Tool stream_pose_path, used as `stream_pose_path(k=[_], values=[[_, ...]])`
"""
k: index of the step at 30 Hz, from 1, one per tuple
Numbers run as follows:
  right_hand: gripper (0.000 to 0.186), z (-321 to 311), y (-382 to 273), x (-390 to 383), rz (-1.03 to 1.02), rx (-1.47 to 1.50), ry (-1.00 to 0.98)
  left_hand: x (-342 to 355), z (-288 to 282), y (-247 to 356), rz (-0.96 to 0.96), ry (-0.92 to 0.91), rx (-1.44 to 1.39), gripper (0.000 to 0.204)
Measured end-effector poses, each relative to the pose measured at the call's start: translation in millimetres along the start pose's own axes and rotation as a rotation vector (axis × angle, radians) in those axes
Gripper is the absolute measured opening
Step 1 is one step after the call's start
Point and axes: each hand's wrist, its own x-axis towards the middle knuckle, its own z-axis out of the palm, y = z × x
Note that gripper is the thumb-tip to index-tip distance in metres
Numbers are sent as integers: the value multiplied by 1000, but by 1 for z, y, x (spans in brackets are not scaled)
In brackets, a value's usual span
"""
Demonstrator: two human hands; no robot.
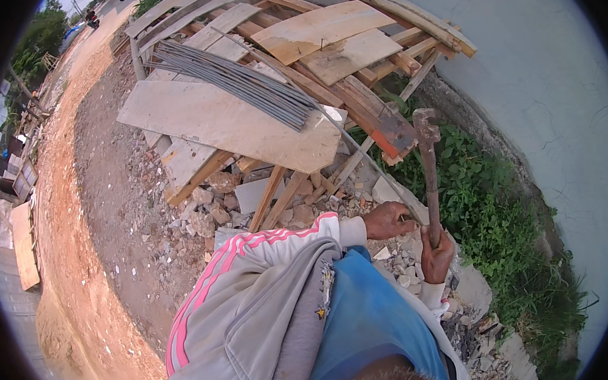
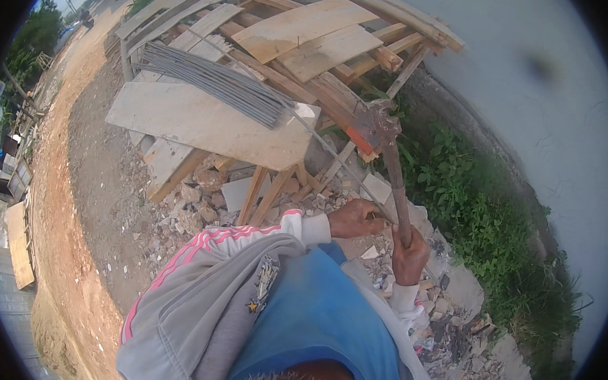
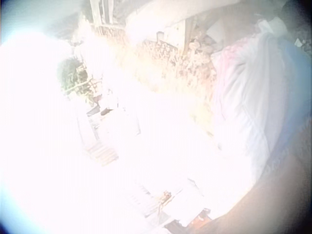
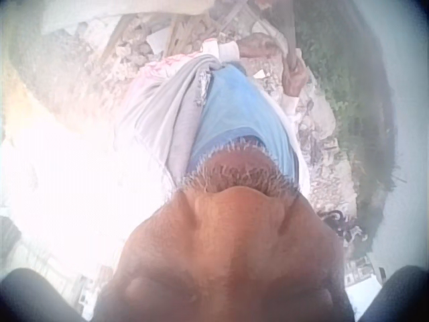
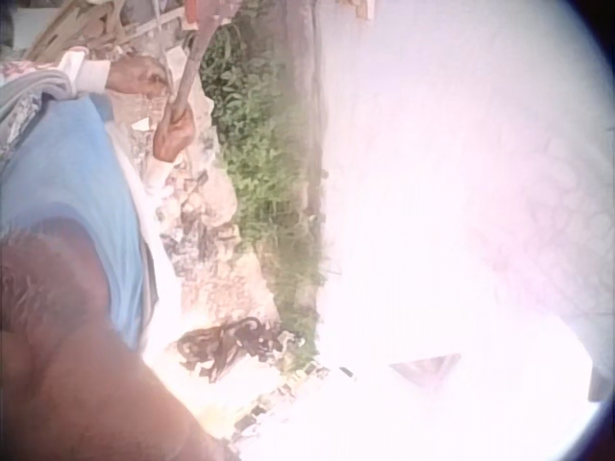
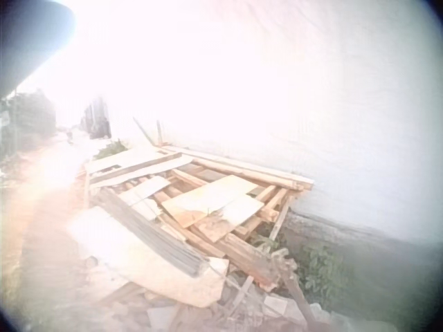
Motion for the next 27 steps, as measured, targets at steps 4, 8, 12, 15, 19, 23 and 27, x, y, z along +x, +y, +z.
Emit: stream_pose_path(k=[4, 8, 12, 15, 19, 23, 27], values=[[38, 1, 32, 6, 91, 107, 94, 10, -47, 5, 148, 15, 240, 26], [39, 0, 69, 17, 95, 136, 197, 3, -105, 24, -6, 149, 189, 27], [39, -6, 91, 27, 177, 75, 210, 2, -152, 34, -10, 247, 173, 27], [38, -6, 108, 38, 201, -11, 198, 15, -181, 28, 133, 379, 318, 30], [38, -13, 118, 46, 200, -105, 160, 34, -216, 38, 228, 370, 568, 31], [36, -9, 114, 53, 181, -89, 153, 67, -247, 23, 266, 401, 851, 39], [33, -12, 128, 43, 189, -79, 130, 103, -261, 29, 243, 458, 994, 44]])
